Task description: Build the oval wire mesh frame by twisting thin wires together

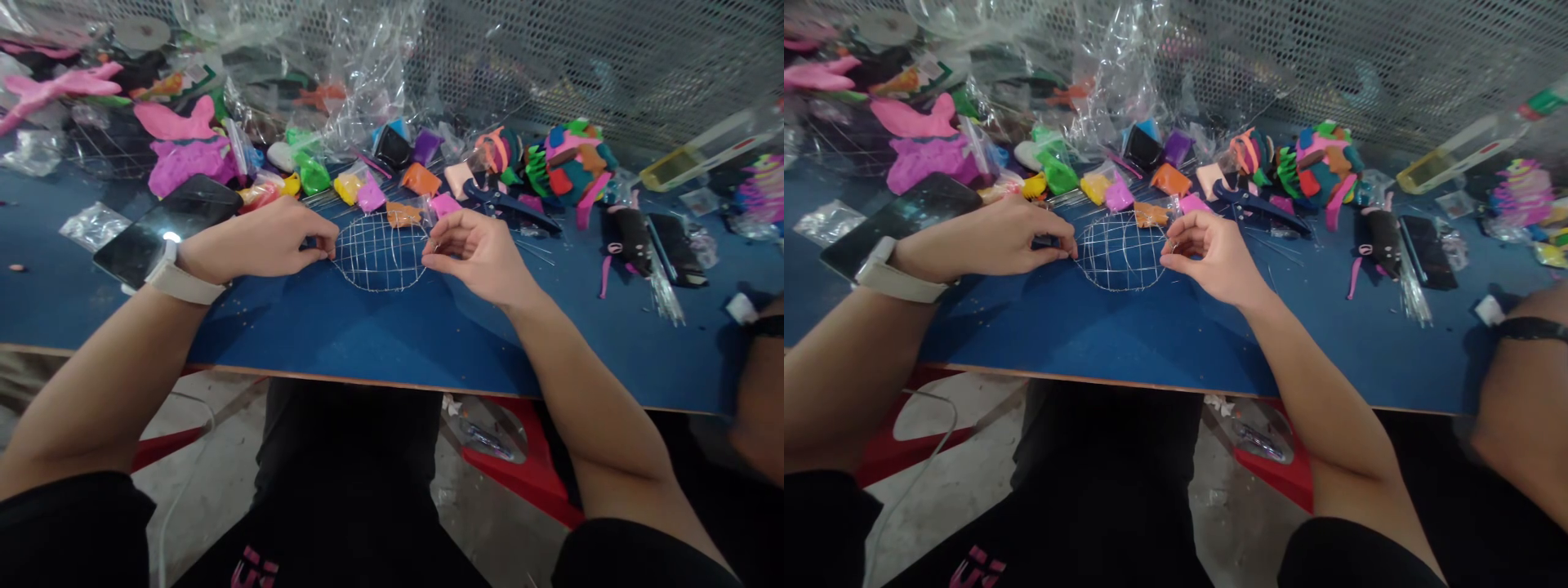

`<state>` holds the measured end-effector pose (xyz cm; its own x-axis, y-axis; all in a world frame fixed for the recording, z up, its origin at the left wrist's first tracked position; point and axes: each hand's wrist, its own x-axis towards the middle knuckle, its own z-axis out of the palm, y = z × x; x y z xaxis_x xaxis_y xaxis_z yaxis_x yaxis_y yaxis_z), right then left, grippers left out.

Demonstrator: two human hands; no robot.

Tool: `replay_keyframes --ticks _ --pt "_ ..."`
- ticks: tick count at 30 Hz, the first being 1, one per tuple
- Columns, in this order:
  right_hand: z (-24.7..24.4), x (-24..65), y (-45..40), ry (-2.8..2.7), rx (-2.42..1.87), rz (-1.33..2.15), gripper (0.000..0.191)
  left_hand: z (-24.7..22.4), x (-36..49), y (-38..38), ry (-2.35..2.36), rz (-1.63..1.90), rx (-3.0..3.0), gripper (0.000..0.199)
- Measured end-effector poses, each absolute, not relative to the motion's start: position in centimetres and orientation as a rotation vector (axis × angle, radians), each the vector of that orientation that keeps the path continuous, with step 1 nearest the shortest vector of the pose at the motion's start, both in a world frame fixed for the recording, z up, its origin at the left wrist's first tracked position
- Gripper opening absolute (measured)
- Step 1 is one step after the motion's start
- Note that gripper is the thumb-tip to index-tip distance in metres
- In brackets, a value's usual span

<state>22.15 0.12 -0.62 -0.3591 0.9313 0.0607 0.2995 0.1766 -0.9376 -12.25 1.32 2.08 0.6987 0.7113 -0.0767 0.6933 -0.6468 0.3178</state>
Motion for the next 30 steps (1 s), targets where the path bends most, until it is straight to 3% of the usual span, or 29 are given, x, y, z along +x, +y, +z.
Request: replay_keyframes --ticks 6,17,26,30 --pt "-0.6 22.3 -0.1 -1.917 -1.138 0.953 0.028 1.8 -12.4 1.4 1.070 0.144 2.605 0.032" --pt "0.0 22.7 -0.5 -2.110 -1.158 0.575 0.020 1.1 -12.6 1.6 1.078 0.209 2.608 0.028" --pt "-0.1 22.9 0.2 -2.121 -1.110 0.590 0.038 0.9 -12.6 1.5 1.070 0.266 2.584 0.027" --pt "-0.6 22.9 0.7 -2.041 -1.098 0.789 0.046 0.9 -12.5 1.6 1.064 0.241 2.600 0.028"
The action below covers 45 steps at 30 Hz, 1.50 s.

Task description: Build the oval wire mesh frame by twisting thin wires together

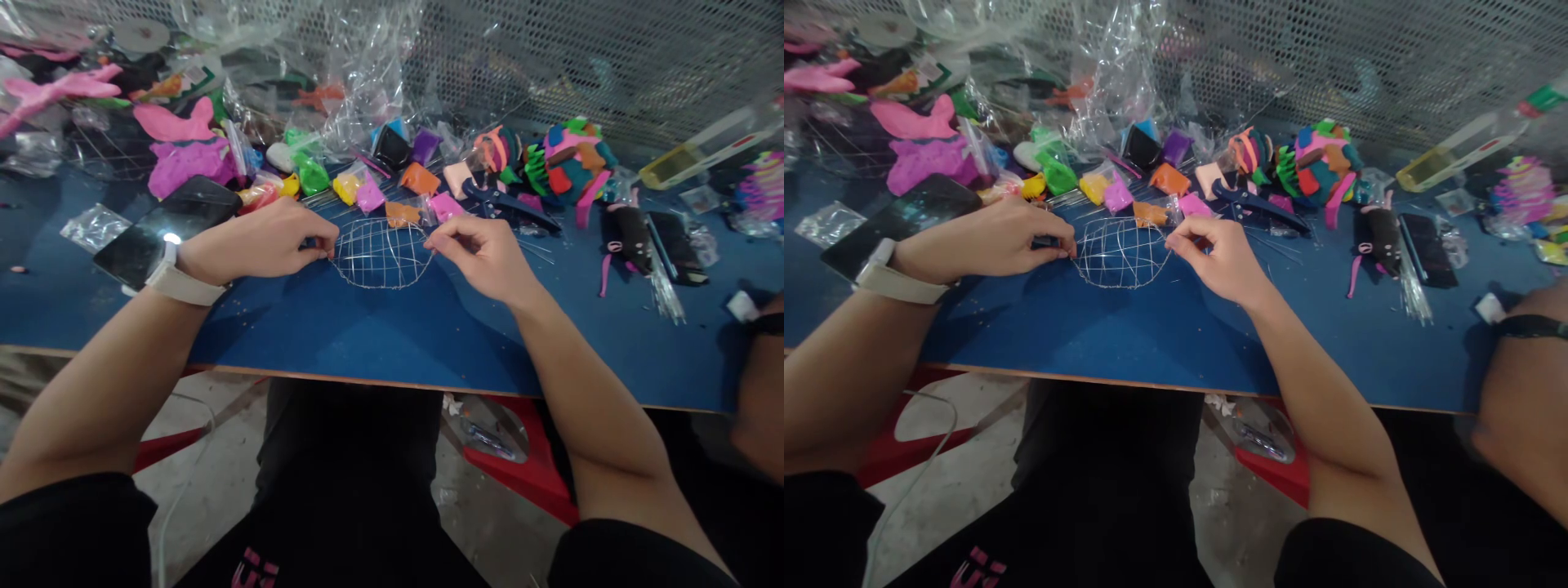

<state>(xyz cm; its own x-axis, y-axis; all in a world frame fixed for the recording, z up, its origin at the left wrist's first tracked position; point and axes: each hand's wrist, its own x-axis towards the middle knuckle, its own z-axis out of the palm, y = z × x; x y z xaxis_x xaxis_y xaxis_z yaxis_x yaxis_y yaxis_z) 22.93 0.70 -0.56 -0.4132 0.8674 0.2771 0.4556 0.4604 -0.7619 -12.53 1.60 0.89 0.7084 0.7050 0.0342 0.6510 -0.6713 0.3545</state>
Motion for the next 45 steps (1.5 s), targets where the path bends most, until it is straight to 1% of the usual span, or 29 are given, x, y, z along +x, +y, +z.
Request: replay_keyframes --ticks 2,6,9,12,14,16,21,24,27,34,37,39,41,44,45 --pt "-1.0 22.9 1.0 -1.944 -1.090 0.965 0.044 0.9 -12.5 1.7 1.066 0.237 2.600 0.028" --pt "-1.4 22.6 1.2 -1.688 -1.071 1.357 0.031 1.0 -12.5 1.7 1.059 0.232 2.604 0.029" --pt "-1.0 22.2 0.9 -1.533 -1.076 1.619 0.025 1.0 -12.5 1.6 1.051 0.218 2.610 0.030" --pt "-0.7 21.8 0.6 -1.436 -1.055 1.792 0.022 1.0 -12.5 1.6 1.051 0.218 2.620 0.030" --pt "-0.8 21.6 0.4 -1.392 -1.033 1.842 0.021 1.1 -12.5 1.6 1.048 0.207 2.636 0.031" --pt "-1.0 21.5 0.4 -1.366 -1.035 1.814 0.023 1.2 -12.4 1.6 1.047 0.188 2.649 0.031" --pt "-1.5 21.3 0.4 -1.302 -1.101 1.617 0.026 1.5 -12.2 1.3 1.077 0.157 2.648 0.033" --pt "-1.5 21.3 0.5 -1.272 -1.104 1.521 0.032 1.4 -12.0 1.3 1.104 0.155 2.627 0.036" --pt "-1.6 21.3 0.5 -1.286 -1.056 1.486 0.037 1.1 -11.9 1.3 1.077 0.210 2.595 0.034" --pt "-1.3 21.0 -0.3 -1.474 -1.064 1.228 0.035 2.0 -11.9 0.6 0.969 0.316 2.603 0.031" --pt "-1.2 20.9 -0.5 -1.483 -1.061 1.145 0.034 2.9 -12.0 0.0 0.993 0.427 2.609 0.026" --pt "-1.2 20.8 -0.6 -1.473 -1.045 1.131 0.033 3.4 -11.9 -0.3 1.018 0.579 2.619 0.024" --pt "-1.2 20.7 -0.7 -1.462 -1.014 1.145 0.031 3.7 -11.3 -0.8 1.054 0.798 2.602 0.027" --pt "-1.1 20.4 -1.0 -1.444 -0.954 1.209 0.032 3.9 -9.2 -1.6 1.171 0.966 2.532 0.021" --pt "-1.1 20.4 -1.0 -1.443 -0.935 1.231 0.033 4.0 -8.3 -1.8 1.179 0.944 2.538 0.017"
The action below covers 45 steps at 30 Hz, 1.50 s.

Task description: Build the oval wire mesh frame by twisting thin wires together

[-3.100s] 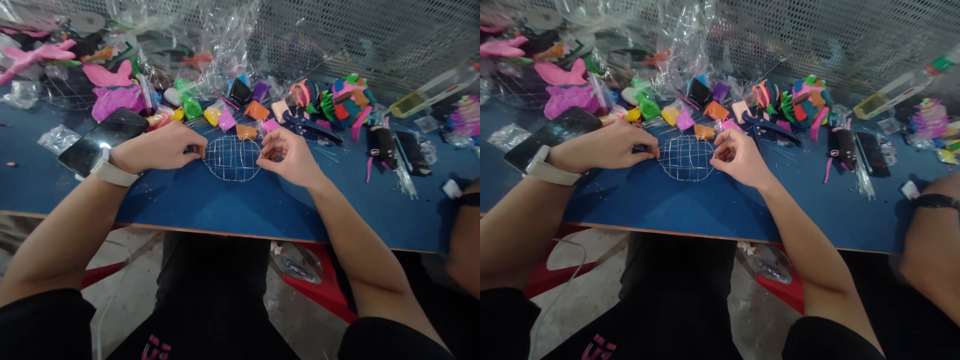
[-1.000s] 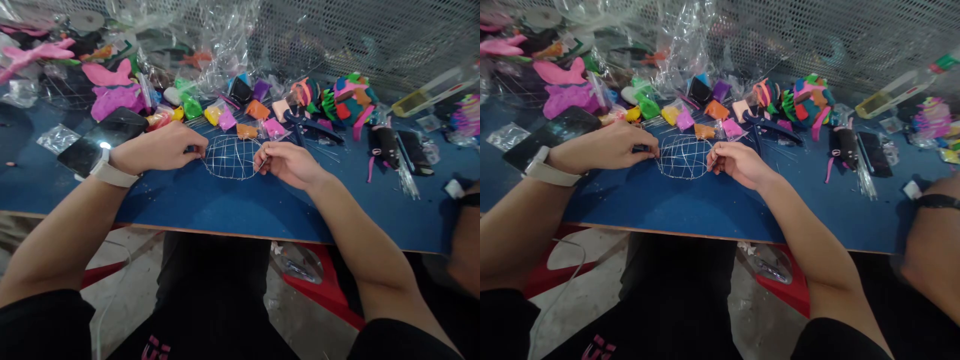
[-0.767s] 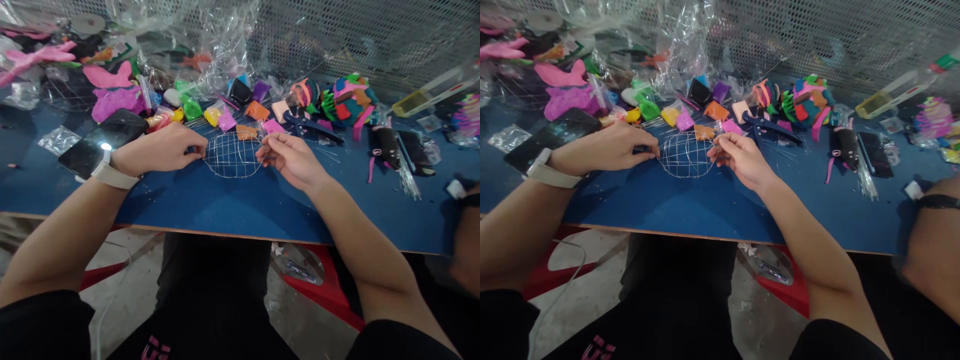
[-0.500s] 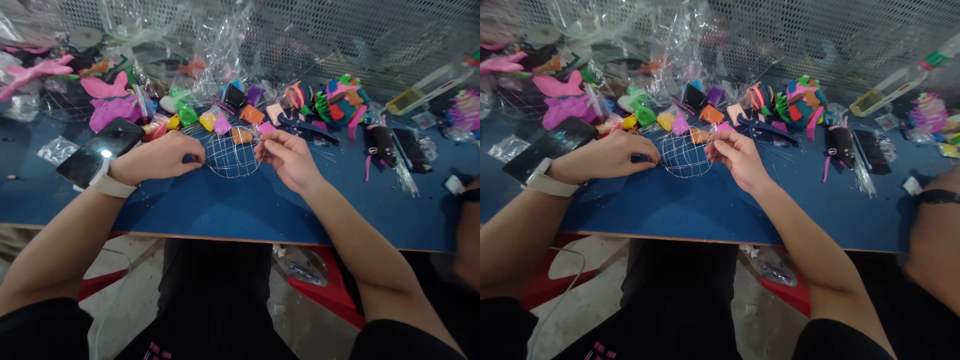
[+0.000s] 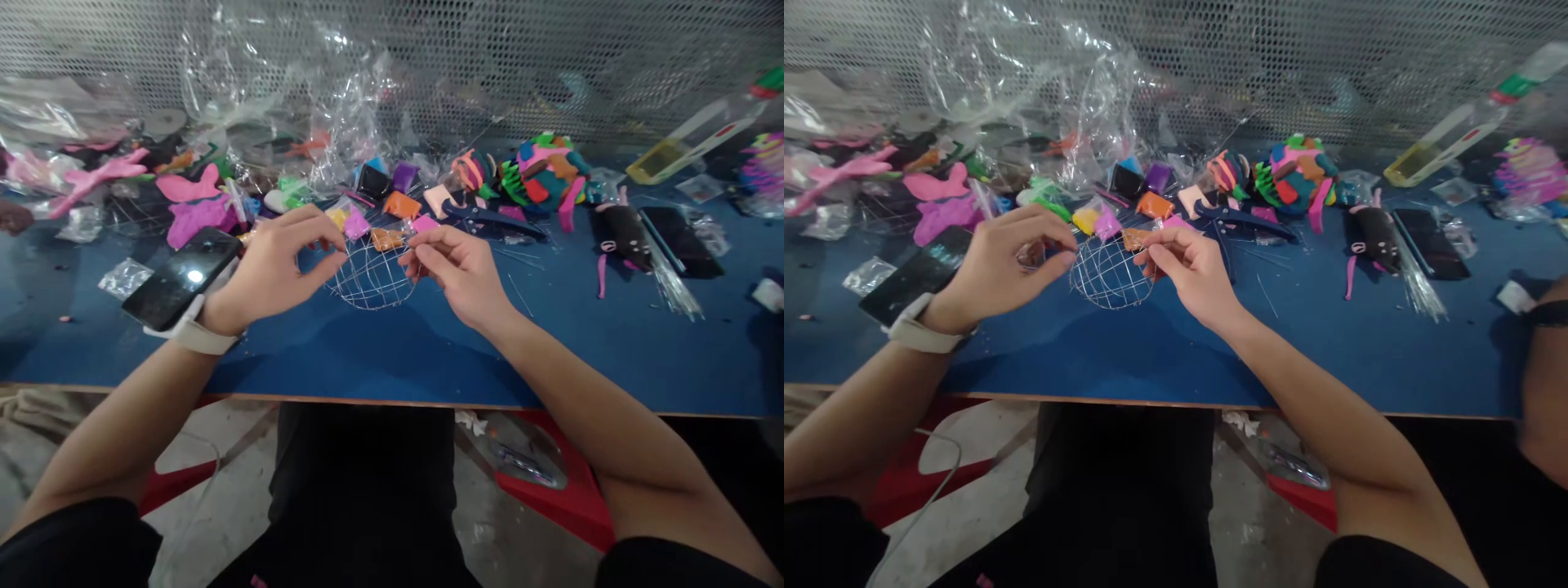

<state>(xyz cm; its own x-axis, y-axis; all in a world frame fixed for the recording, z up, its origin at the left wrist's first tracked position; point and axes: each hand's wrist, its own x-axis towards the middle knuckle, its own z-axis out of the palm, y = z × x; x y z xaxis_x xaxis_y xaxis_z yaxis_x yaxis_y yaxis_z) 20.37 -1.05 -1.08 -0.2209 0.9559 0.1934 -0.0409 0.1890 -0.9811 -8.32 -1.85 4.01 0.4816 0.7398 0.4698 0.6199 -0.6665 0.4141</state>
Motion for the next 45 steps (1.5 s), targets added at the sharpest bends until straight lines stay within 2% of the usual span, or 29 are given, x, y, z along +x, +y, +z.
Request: replay_keyframes --ticks 8,15,18,25,33,39,45 --pt "-0.3 19.9 -0.4 -1.353 -0.840 1.202 0.043 5.5 -2.3 -0.6 1.243 0.865 2.617 0.007" --pt "2.4 19.8 3.7 -1.347 -0.841 0.924 0.044 6.7 0.9 3.4 1.333 1.171 2.631 0.005" --pt "4.5 19.7 6.1 -1.406 -0.808 0.749 0.036 8.0 1.6 5.2 1.395 1.388 2.590 0.007" --pt "9.5 16.5 9.3 -1.530 -0.635 0.639 0.020 10.4 0.3 6.0 1.562 1.675 2.481 0.007" --pt "10.9 13.4 7.1 -1.550 -0.667 0.405 0.017 11.1 -0.9 5.1 1.572 1.856 2.396 0.013" --pt "11.3 13.6 6.4 -1.496 -0.633 0.462 0.013 11.2 -0.4 4.0 1.603 1.847 2.467 0.015" --pt "11.6 13.7 7.0 -1.483 -0.646 0.580 0.020 11.3 -0.3 3.5 1.594 1.875 2.546 0.028"
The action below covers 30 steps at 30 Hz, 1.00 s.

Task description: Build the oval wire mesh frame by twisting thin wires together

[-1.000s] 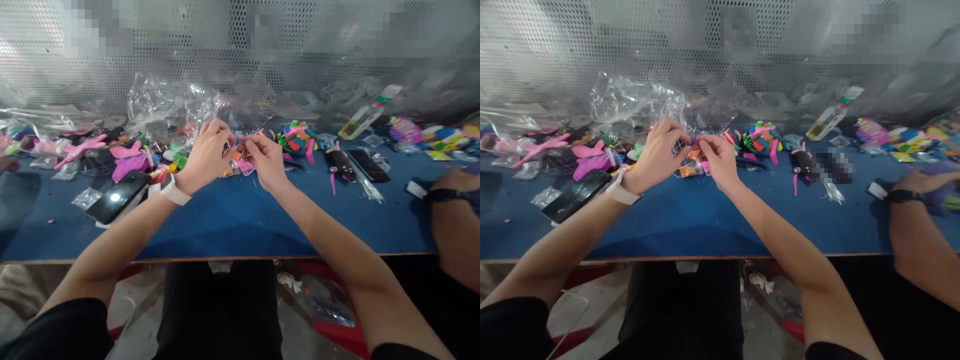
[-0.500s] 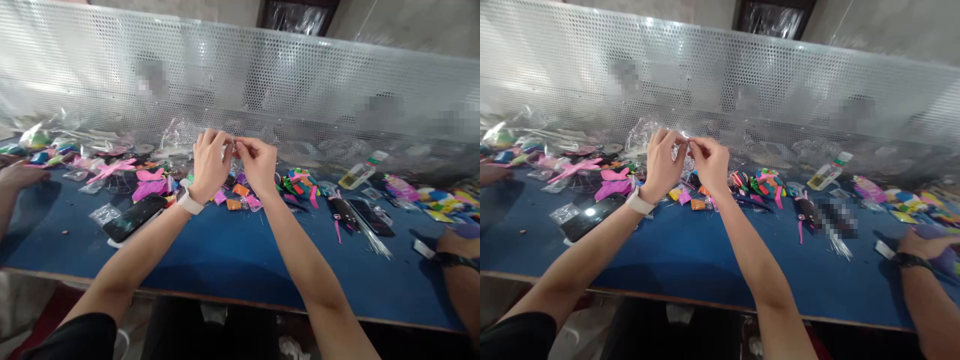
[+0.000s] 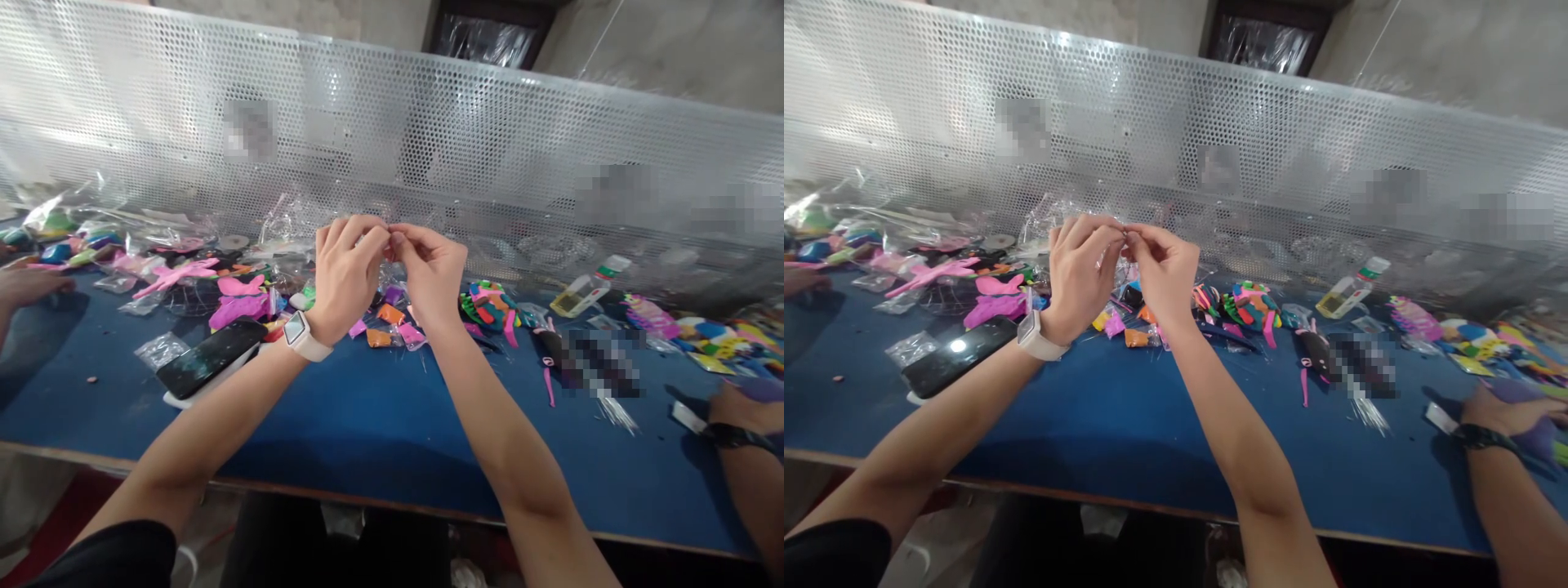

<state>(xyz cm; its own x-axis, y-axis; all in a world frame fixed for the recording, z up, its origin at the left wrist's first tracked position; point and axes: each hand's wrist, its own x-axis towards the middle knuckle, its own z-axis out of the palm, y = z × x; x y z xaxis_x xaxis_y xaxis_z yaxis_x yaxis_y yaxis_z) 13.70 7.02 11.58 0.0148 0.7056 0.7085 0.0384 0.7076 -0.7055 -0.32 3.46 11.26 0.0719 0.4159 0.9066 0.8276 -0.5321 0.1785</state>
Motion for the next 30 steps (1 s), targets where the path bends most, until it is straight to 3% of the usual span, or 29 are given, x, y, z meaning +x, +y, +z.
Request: replay_keyframes --ticks 8,19,26,30 --pt "11.2 13.4 6.6 -1.417 -0.493 0.531 0.036 11.3 -0.7 4.0 -1.119 -1.437 -1.951 0.021" --pt "10.8 12.4 7.1 -1.421 -0.399 0.516 0.023 11.3 -0.9 4.5 -0.909 -1.486 -1.816 0.025" --pt "11.0 12.8 6.0 -1.447 -0.361 -0.153 0.006 11.4 -0.7 4.0 -0.890 -1.533 -1.859 0.017" --pt "11.8 14.3 5.8 -1.485 -0.330 -0.553 0.018 11.8 -0.6 3.5 -0.908 -1.493 -1.841 0.020"
